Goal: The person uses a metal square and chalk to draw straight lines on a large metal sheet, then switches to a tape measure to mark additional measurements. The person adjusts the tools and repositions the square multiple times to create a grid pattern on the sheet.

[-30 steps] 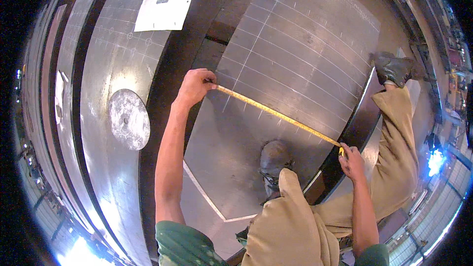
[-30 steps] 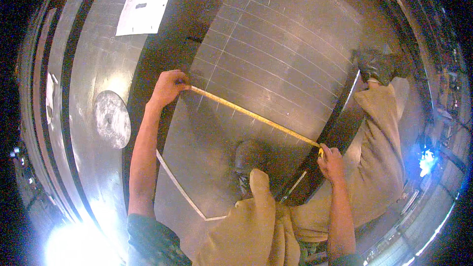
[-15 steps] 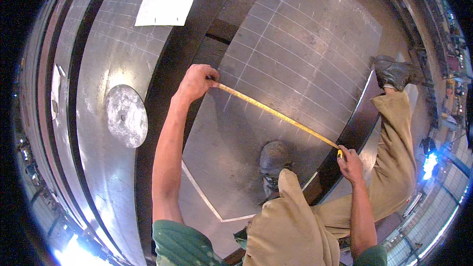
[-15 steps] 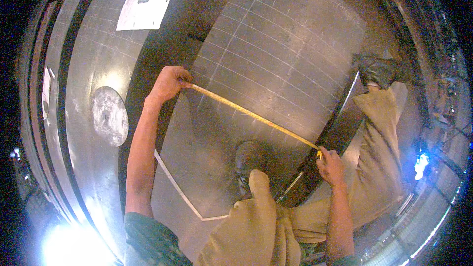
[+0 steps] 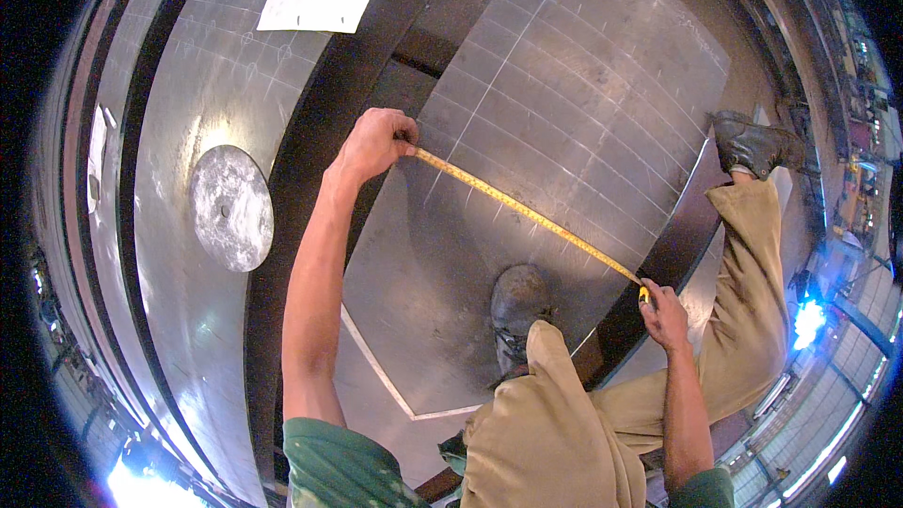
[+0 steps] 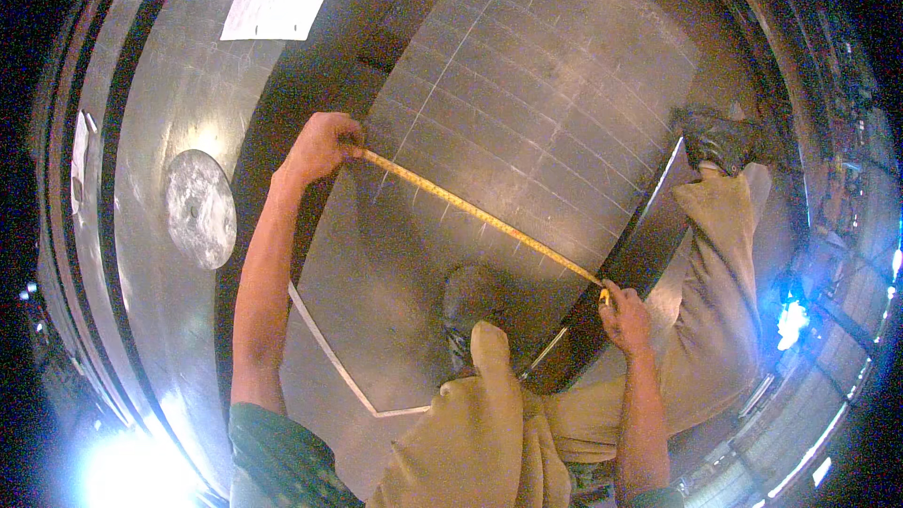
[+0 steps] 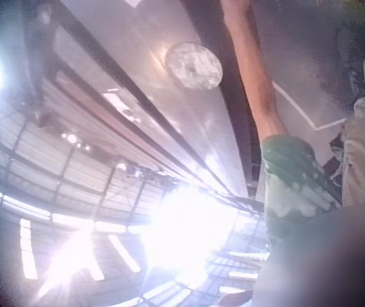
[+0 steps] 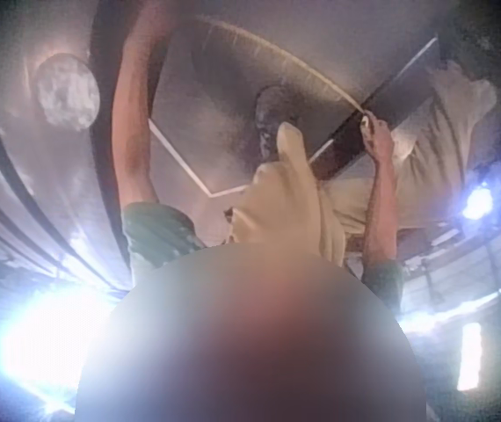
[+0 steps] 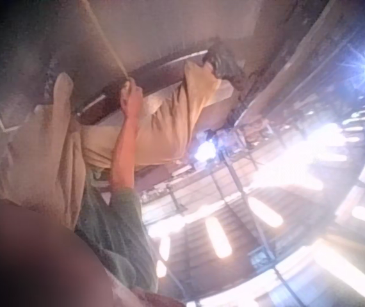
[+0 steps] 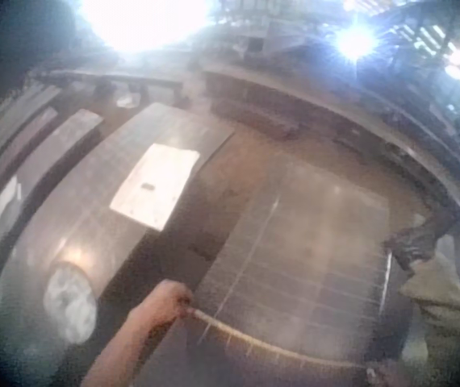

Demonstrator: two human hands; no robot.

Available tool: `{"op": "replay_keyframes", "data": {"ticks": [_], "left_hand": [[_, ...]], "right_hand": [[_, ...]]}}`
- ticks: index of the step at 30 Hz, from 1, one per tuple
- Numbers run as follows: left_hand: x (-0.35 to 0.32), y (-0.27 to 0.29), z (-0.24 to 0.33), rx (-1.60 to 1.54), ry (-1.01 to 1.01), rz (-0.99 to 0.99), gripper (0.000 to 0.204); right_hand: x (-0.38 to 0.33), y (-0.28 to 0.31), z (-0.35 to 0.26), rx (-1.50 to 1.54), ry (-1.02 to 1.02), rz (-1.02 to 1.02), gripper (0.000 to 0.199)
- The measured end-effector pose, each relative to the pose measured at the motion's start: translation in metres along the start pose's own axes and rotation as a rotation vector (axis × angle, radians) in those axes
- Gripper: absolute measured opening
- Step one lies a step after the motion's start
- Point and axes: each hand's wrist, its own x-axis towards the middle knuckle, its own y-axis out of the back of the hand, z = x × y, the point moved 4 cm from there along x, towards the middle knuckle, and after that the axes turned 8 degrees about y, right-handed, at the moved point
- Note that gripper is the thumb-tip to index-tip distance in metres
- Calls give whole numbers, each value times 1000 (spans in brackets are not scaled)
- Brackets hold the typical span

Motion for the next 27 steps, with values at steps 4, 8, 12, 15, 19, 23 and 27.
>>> {"op": "replay_keyframes", "data": {"ticks": [4,8,12,15,19,23,27], "left_hand": [[2,-1,1,23,7,4,21],[-6,-3,-6,9,-3,28,21],[-18,13,-12,68,-110,229,19],[-37,45,-10,-42,-38,238,18],[-90,91,-31,-253,92,289,17],[-131,108,-18,-420,142,265,15],[-124,118,34,-507,-50,306,14]], "right_hand": [[1,3,-3,1,38,17,45],[1,4,-1,-13,-12,-24,42],[-6,6,1,132,-19,101,33],[-4,36,-9,289,-90,78,30],[-8,138,-68,137,83,60,30],[-55,259,-130,335,-64,155,38],[-69,343,-38,-226,319,210,47]]}}
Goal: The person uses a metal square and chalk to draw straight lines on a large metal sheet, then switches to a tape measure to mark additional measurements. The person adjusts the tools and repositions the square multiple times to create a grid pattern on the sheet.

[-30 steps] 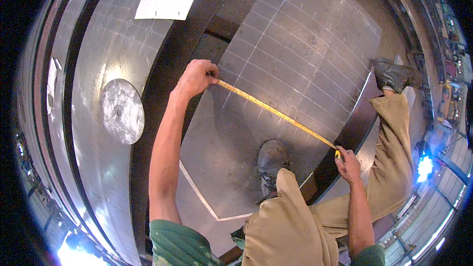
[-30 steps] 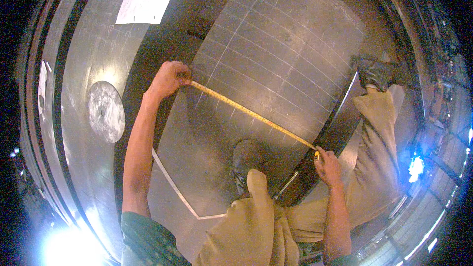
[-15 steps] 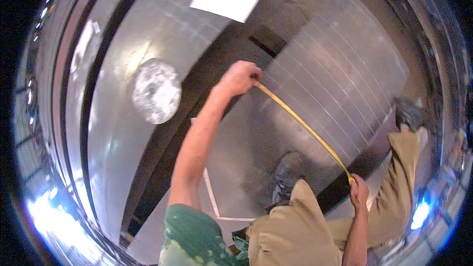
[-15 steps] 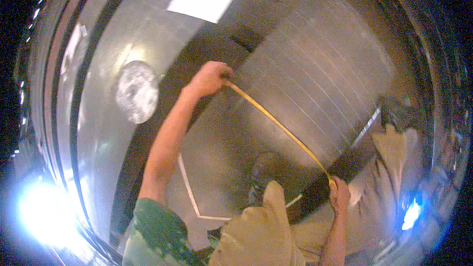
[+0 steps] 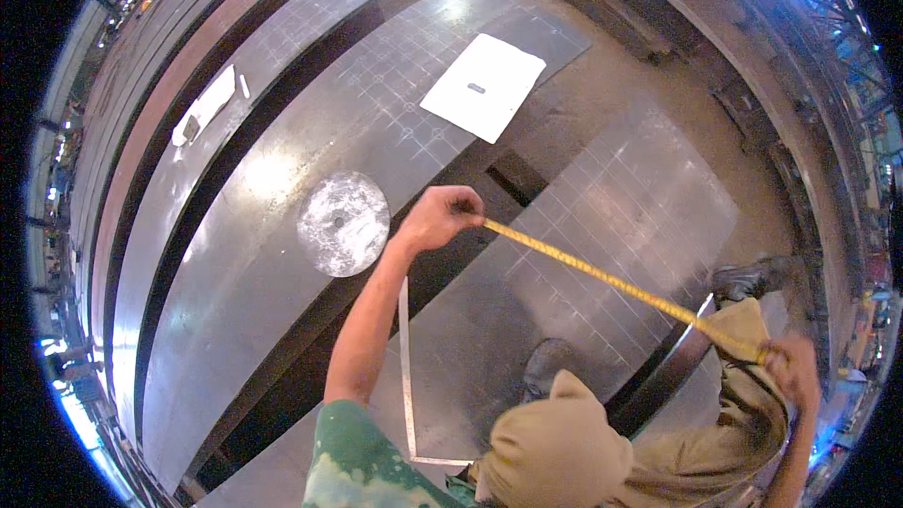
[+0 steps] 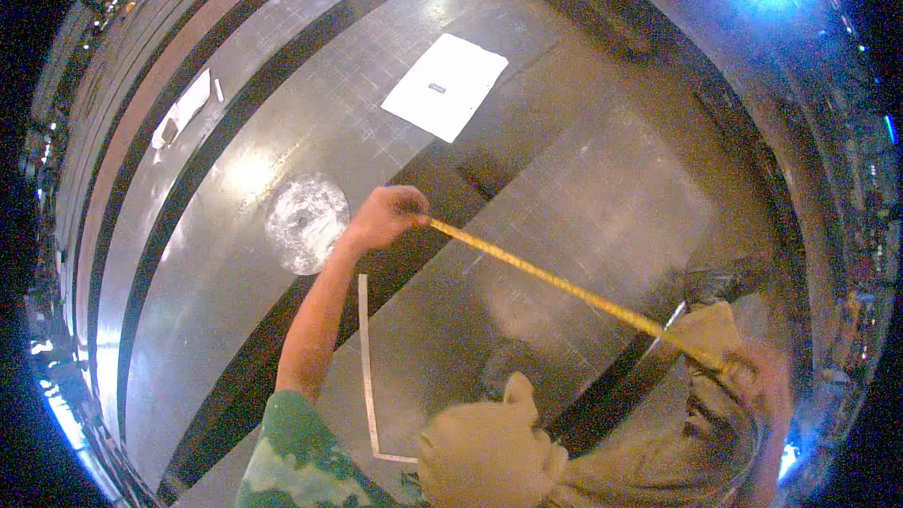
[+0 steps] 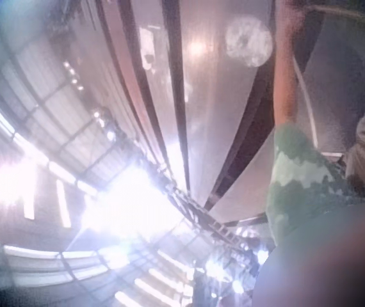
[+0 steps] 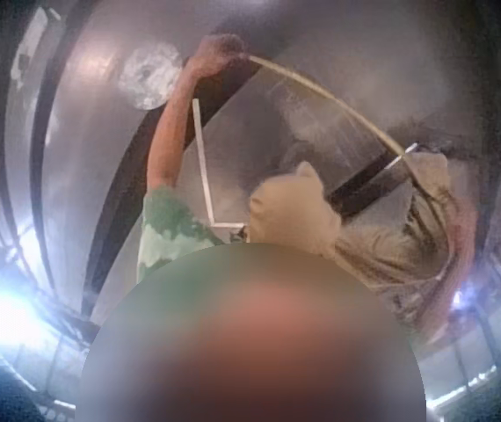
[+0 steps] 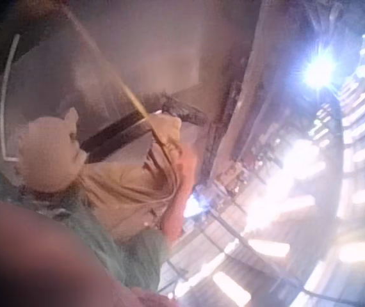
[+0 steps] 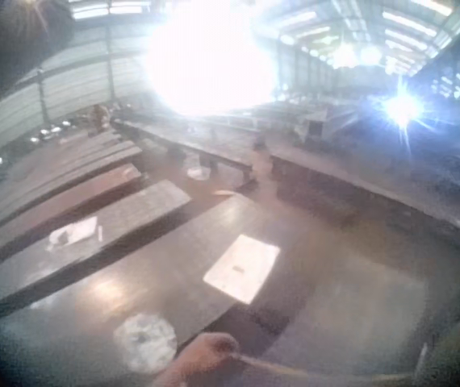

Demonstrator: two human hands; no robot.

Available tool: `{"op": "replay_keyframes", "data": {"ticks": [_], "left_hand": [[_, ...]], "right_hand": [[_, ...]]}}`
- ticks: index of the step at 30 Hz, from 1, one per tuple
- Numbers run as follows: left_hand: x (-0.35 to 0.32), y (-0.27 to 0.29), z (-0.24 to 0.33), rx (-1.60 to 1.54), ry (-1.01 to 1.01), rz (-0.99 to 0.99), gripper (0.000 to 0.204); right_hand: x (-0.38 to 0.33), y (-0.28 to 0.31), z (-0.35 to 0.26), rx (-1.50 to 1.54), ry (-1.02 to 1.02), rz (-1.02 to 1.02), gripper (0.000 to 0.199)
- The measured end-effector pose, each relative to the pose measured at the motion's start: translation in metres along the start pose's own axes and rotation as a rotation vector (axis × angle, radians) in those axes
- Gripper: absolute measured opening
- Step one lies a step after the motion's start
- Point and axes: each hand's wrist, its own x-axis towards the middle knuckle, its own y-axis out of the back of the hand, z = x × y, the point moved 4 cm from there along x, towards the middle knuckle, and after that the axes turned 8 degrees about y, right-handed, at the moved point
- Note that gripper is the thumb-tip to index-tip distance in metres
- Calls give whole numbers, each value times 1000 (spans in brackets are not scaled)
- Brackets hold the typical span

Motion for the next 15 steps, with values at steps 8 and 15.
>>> {"op": "replay_keyframes", "data": {"ticks": [8,15], "left_hand": [[-14,52,56,-25,125,269,10],[-35,24,53,485,61,127,12]], "right_hand": [[137,100,-28,-87,285,81,43],[150,-97,-17,402,388,-179,39]]}}
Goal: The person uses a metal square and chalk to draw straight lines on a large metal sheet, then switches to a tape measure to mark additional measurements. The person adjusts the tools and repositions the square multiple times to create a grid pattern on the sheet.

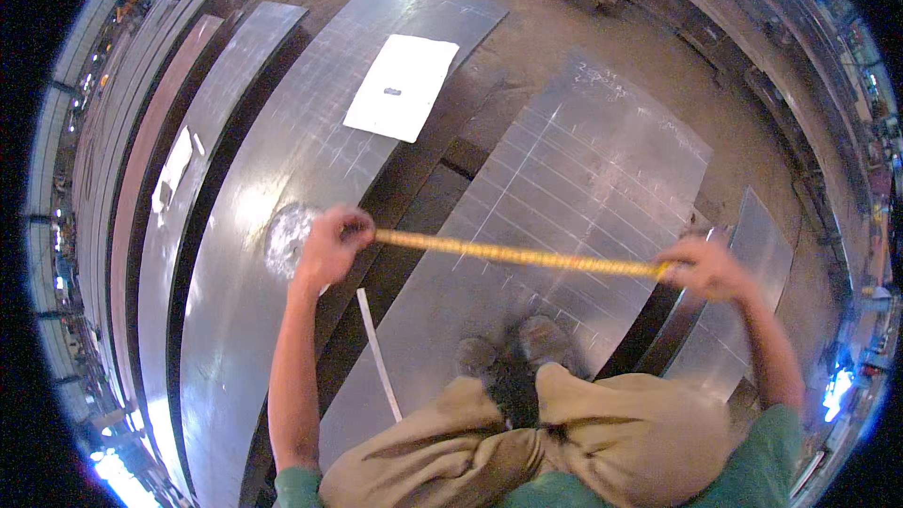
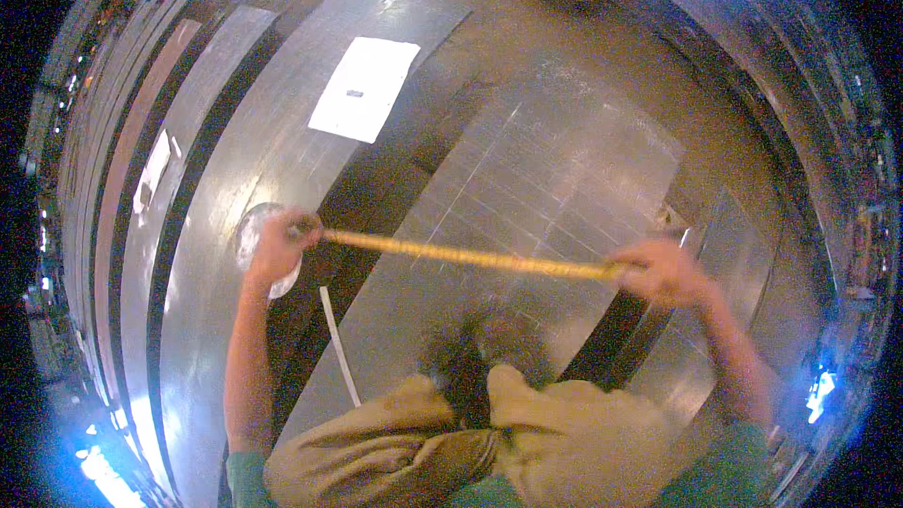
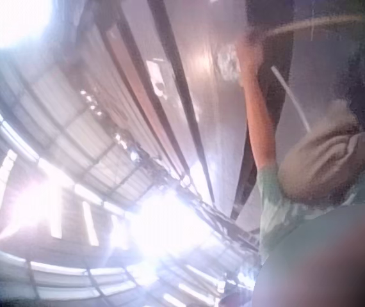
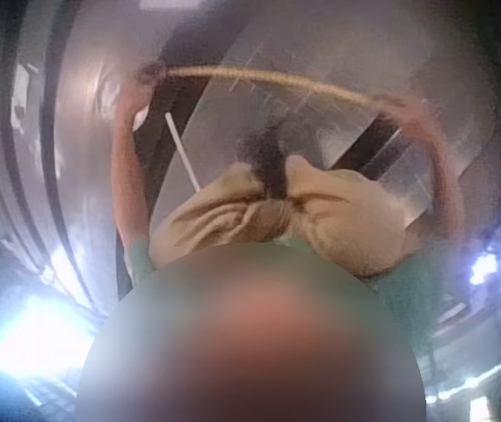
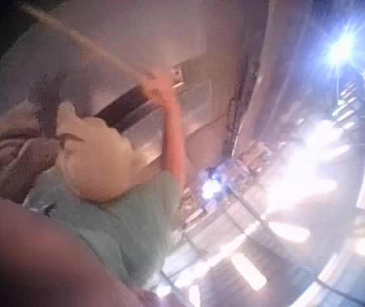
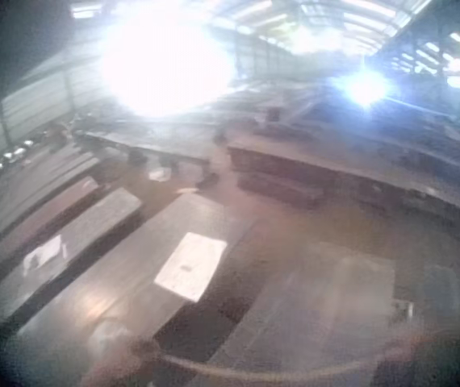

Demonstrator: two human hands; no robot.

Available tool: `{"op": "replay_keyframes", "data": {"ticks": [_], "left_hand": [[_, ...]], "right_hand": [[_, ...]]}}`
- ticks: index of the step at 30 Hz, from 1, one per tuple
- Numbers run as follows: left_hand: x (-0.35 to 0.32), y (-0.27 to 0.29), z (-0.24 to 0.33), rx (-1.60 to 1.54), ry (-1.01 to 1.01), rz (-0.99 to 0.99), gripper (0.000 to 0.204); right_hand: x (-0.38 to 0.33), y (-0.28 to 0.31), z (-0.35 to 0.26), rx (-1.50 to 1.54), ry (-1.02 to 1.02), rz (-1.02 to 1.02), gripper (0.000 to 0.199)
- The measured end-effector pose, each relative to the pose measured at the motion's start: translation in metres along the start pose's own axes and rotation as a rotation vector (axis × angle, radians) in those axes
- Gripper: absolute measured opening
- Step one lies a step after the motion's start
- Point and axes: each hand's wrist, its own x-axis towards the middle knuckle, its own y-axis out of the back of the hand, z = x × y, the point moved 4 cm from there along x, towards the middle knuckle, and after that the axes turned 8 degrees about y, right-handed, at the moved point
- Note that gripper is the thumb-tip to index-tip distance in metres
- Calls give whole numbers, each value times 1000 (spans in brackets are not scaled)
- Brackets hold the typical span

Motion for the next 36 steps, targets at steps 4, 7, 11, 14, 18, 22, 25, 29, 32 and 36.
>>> {"op": "replay_keyframes", "data": {"ticks": [4,7,11,14,18,22,25,29,32,36], "left_hand": [[-38,-41,-10,26,110,-252,15],[-40,-54,2,49,160,-308,11],[-13,-53,22,146,146,-316,10],[39,-36,56,126,97,-311,11],[108,-23,92,134,-127,-56,31],[170,-37,99,-4,35,-102,40],[200,-71,76,16,2,-173,35],[216,-120,41,41,-53,-321,27],[217,-145,16,55,-43,-439,25],[219,-159,-15,99,34,-519,23]], "right_hand": [[2,-122,18,287,-7,-117,43],[-4,-171,16,491,8,-146,40],[-1,-158,22,545,-111,-138,39],[9,-121,44,485,-70,-29,39],[45,-68,76,339,-187,122,48],[56,-35,160,58,-369,414,38],[70,-16,199,-8,-427,429,36],[81,-20,212,-50,-455,416,34],[84,-30,217,-87,-525,378,36],[82,-45,220,-144,-578,405,36]]}}
